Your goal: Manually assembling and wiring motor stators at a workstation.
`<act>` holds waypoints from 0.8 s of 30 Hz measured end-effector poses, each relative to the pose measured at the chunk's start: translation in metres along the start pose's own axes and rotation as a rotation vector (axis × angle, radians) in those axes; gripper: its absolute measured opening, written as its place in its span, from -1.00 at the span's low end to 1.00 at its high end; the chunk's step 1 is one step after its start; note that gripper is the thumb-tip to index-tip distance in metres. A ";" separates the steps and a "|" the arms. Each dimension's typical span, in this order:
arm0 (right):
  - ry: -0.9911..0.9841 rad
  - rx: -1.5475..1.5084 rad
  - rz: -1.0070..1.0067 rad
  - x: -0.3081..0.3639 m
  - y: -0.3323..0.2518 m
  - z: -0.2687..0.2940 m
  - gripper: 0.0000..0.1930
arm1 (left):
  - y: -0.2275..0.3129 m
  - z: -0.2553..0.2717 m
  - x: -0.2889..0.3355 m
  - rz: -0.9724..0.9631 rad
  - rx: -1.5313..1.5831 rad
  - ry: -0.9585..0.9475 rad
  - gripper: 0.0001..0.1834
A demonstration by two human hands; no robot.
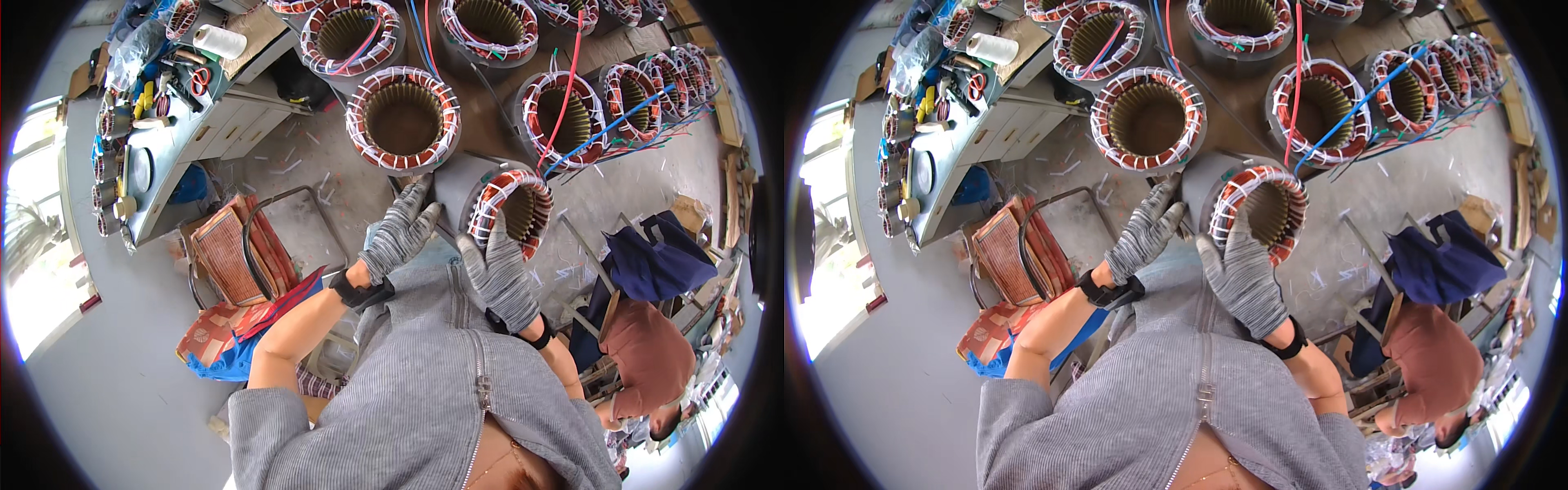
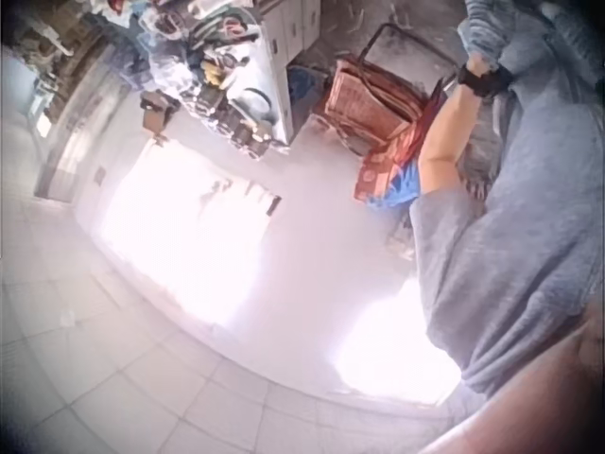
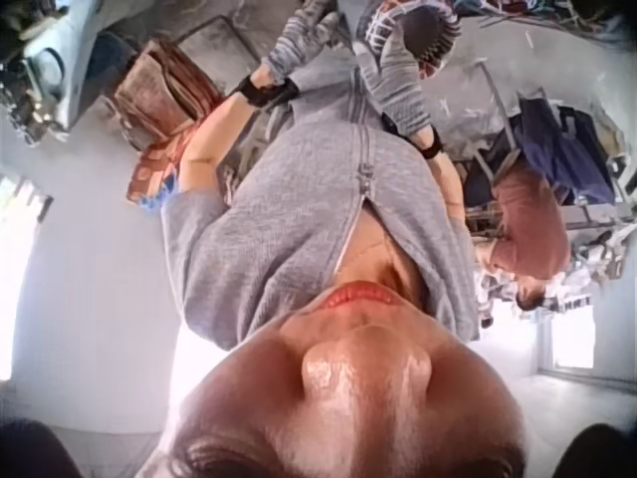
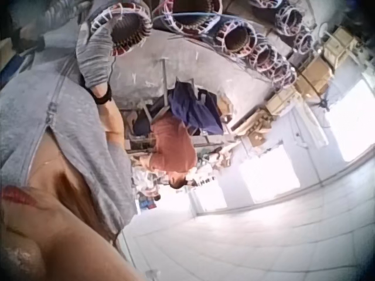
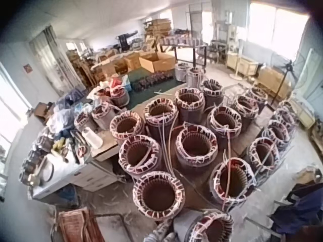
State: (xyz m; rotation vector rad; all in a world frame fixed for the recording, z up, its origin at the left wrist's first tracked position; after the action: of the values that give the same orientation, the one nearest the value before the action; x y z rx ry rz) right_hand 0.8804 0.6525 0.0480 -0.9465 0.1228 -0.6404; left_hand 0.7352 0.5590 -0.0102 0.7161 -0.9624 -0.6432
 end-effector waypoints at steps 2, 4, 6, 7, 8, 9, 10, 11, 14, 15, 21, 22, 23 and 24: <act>-0.047 -0.103 0.007 0.001 -0.005 -0.004 -0.19 | -0.008 -0.005 -0.002 -0.015 0.058 0.030 -0.45; -0.059 -0.156 0.026 0.006 -0.007 -0.011 -0.18 | -0.011 -0.008 -0.001 -0.029 0.121 0.053 -0.48; -0.094 -0.229 0.026 0.009 -0.008 -0.018 -0.15 | -0.022 -0.014 0.002 0.308 0.361 -0.002 -0.56; -0.096 -0.230 0.027 0.010 -0.007 -0.022 -0.15 | -0.026 -0.014 0.002 0.310 0.361 0.000 -0.56; -0.056 -0.120 0.152 0.012 -0.007 -0.024 -0.16 | -0.030 -0.013 -0.001 0.182 0.283 0.027 -0.60; -0.016 -0.009 0.275 0.014 -0.010 -0.025 -0.18 | -0.031 -0.012 -0.003 0.054 0.206 0.053 -0.64; -0.068 -0.075 0.241 0.012 -0.012 -0.022 -0.24 | -0.018 -0.009 -0.004 0.107 0.358 0.032 -0.50; -0.068 -0.073 0.242 0.010 -0.014 -0.019 -0.24 | -0.020 -0.012 -0.005 0.106 0.360 0.032 -0.50; -0.282 -0.314 0.005 0.006 -0.014 -0.014 -0.41 | -0.021 -0.015 0.002 -0.062 0.060 -0.018 -0.21; -0.278 -0.313 0.005 0.007 -0.011 -0.013 -0.41 | -0.026 -0.014 0.002 -0.065 0.059 -0.020 -0.21; -0.289 -0.416 0.059 0.003 -0.014 0.009 -0.61 | -0.042 -0.015 0.006 -0.008 0.102 -0.032 0.04; -0.124 -0.672 -0.119 0.016 -0.004 0.016 -0.62 | -0.052 -0.014 0.005 -0.101 -0.054 0.104 0.06; 0.061 -0.917 -0.316 0.033 0.016 0.029 -0.61 | -0.047 -0.011 0.005 -0.095 -0.045 0.106 0.06; 0.214 -0.701 -0.264 0.037 0.041 0.052 -0.58 | -0.032 -0.005 0.006 -0.094 -0.089 0.062 0.05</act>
State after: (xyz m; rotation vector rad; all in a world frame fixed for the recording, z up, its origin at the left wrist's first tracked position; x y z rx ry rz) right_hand 0.9484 0.6863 0.0533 -1.5832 0.4382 -0.9710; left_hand 0.7365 0.5366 -0.0341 0.7012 -0.8419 -0.7382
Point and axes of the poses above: each hand's wrist, its own x-axis away from the middle knuckle, its own z-axis out of the back of the hand, y = z × x, the point moved 3 cm from there along -x, towards the middle knuckle, and after that the axes turned 8 degrees about z, right-handed, at the moved point
